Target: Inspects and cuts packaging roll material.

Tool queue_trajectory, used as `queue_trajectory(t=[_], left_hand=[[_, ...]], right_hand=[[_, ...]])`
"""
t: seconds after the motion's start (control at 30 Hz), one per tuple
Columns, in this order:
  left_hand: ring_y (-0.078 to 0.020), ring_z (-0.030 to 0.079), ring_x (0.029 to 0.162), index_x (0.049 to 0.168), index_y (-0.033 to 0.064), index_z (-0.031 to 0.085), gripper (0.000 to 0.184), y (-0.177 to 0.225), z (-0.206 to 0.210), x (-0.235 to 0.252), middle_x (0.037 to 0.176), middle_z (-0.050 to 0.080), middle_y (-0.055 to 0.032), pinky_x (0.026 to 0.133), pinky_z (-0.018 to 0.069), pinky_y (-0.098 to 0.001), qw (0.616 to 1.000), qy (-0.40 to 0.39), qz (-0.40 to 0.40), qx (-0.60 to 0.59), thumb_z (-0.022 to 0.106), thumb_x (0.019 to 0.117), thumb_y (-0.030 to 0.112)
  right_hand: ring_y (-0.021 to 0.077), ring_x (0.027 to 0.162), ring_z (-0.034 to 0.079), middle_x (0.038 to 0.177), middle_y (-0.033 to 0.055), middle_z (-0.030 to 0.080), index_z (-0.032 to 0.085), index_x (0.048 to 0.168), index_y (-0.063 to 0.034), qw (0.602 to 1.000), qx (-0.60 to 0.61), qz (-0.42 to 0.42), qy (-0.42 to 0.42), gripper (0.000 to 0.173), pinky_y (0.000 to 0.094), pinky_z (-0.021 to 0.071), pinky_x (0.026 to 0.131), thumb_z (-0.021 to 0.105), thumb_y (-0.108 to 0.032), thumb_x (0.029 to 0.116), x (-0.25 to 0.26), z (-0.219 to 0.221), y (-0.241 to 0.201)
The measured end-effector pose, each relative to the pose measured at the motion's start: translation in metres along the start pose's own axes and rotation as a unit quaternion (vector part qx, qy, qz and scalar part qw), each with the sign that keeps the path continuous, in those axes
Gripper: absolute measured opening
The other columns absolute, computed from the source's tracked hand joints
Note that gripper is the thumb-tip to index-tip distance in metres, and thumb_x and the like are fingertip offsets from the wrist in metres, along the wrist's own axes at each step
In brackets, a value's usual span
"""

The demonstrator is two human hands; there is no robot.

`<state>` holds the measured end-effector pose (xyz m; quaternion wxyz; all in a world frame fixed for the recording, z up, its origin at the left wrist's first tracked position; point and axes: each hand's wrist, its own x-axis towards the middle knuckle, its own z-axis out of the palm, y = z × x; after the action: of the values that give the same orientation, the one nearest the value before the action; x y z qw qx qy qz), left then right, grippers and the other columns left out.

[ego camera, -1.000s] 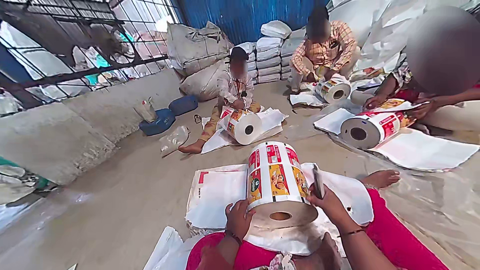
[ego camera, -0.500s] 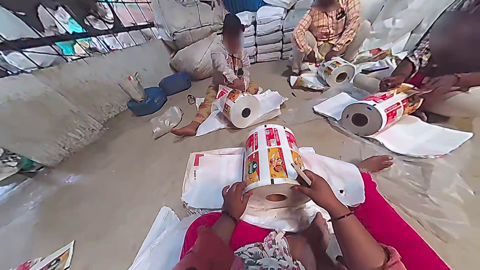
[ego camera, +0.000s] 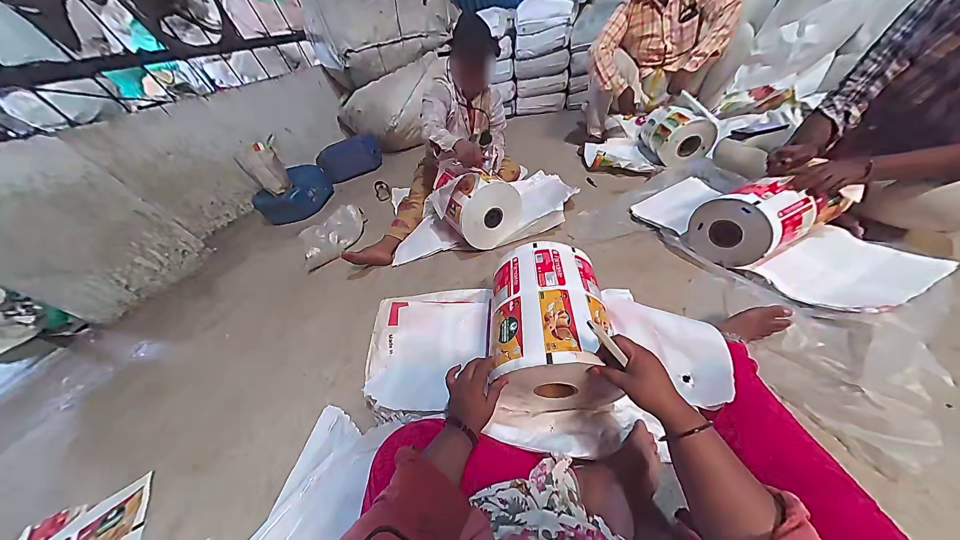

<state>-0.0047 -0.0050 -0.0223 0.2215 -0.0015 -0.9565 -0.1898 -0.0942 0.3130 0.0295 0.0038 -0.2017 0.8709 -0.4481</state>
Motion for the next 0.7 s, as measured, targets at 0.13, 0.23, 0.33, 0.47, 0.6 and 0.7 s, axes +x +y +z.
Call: queue_trajectory(t=[0.13, 0.23, 0.33, 0.47, 0.6, 0.7], left_hand=[[-0.0315, 0.069, 0.113, 0.133, 0.0068, 0.067, 0.05, 0.0004, -0.0007, 0.0004, 0.123, 0.072, -0.012, 0.108, 0.0379, -0.067, 1.0, -0.004, -0.002, 0.001, 0.059, 0.0991, 0.043], [-0.0321, 0.069, 0.113, 0.133, 0.007, 0.067, 0.049, 0.0007, -0.0009, 0.0004, 0.123, 0.072, -0.0123, 0.108, 0.0382, -0.0674, 1.0, -0.005, -0.001, -0.001, 0.059, 0.099, 0.042], [-0.0309, 0.069, 0.115, 0.134, 0.0084, 0.067, 0.049, 0.0019, -0.0027, 0.0011, 0.124, 0.072, -0.0116, 0.109, 0.0376, -0.0662, 1.0, -0.016, -0.008, -0.002, 0.06, 0.099, 0.042], [-0.0298, 0.069, 0.113, 0.132, 0.009, 0.068, 0.047, 0.0032, -0.0035, 0.0015, 0.123, 0.072, -0.0109, 0.109, 0.0375, -0.066, 1.0, -0.013, -0.013, -0.004, 0.063, 0.0978, 0.041], [-0.0305, 0.068, 0.115, 0.133, 0.0087, 0.067, 0.048, 0.0031, -0.0037, 0.0017, 0.125, 0.072, -0.0112, 0.11, 0.0367, -0.0663, 1.0, -0.015, -0.016, -0.006, 0.062, 0.0986, 0.041], [-0.0304, 0.068, 0.116, 0.134, 0.0086, 0.067, 0.05, 0.0014, -0.0013, 0.0011, 0.125, 0.072, -0.0111, 0.11, 0.0374, -0.0663, 1.0, -0.015, -0.012, 0.0, 0.06, 0.0989, 0.043]], right_hand=[[0.0225, 0.084, 0.063, 0.09, 0.0085, 0.066, 0.066, 0.106, -0.0065, 1.0, 0.002, 0.001, 0.0, 0.033, 0.0481, 0.0516, 0.078, 0.08, -0.028, 0.0848, -0.0005, -0.0001, -0.0003], [0.0226, 0.084, 0.063, 0.091, 0.009, 0.066, 0.066, 0.106, -0.0057, 1.0, 0.006, 0.002, 0.003, 0.034, 0.0484, 0.0519, 0.079, 0.081, -0.028, 0.0844, -0.0011, 0.0001, -0.0002], [0.0215, 0.084, 0.063, 0.091, 0.0081, 0.066, 0.066, 0.106, -0.0058, 1.0, 0.012, -0.001, 0.006, 0.034, 0.0471, 0.0521, 0.078, 0.08, -0.028, 0.0846, -0.0013, 0.0009, 0.0005], [0.021, 0.083, 0.064, 0.091, 0.0076, 0.067, 0.067, 0.106, -0.0065, 1.0, 0.015, -0.004, 0.01, 0.032, 0.0471, 0.0525, 0.077, 0.08, -0.026, 0.0841, -0.0013, 0.0015, 0.0009], [0.0215, 0.082, 0.063, 0.089, 0.0077, 0.066, 0.067, 0.104, -0.0066, 1.0, 0.009, 0.001, 0.01, 0.031, 0.0479, 0.0517, 0.076, 0.08, -0.026, 0.0839, -0.0013, 0.0011, -0.0015], [0.0231, 0.084, 0.064, 0.091, 0.009, 0.066, 0.067, 0.105, -0.0061, 1.0, 0.002, 0.004, 0.011, 0.034, 0.0495, 0.0519, 0.077, 0.081, -0.029, 0.084, -0.0023, 0.0011, -0.0015]])
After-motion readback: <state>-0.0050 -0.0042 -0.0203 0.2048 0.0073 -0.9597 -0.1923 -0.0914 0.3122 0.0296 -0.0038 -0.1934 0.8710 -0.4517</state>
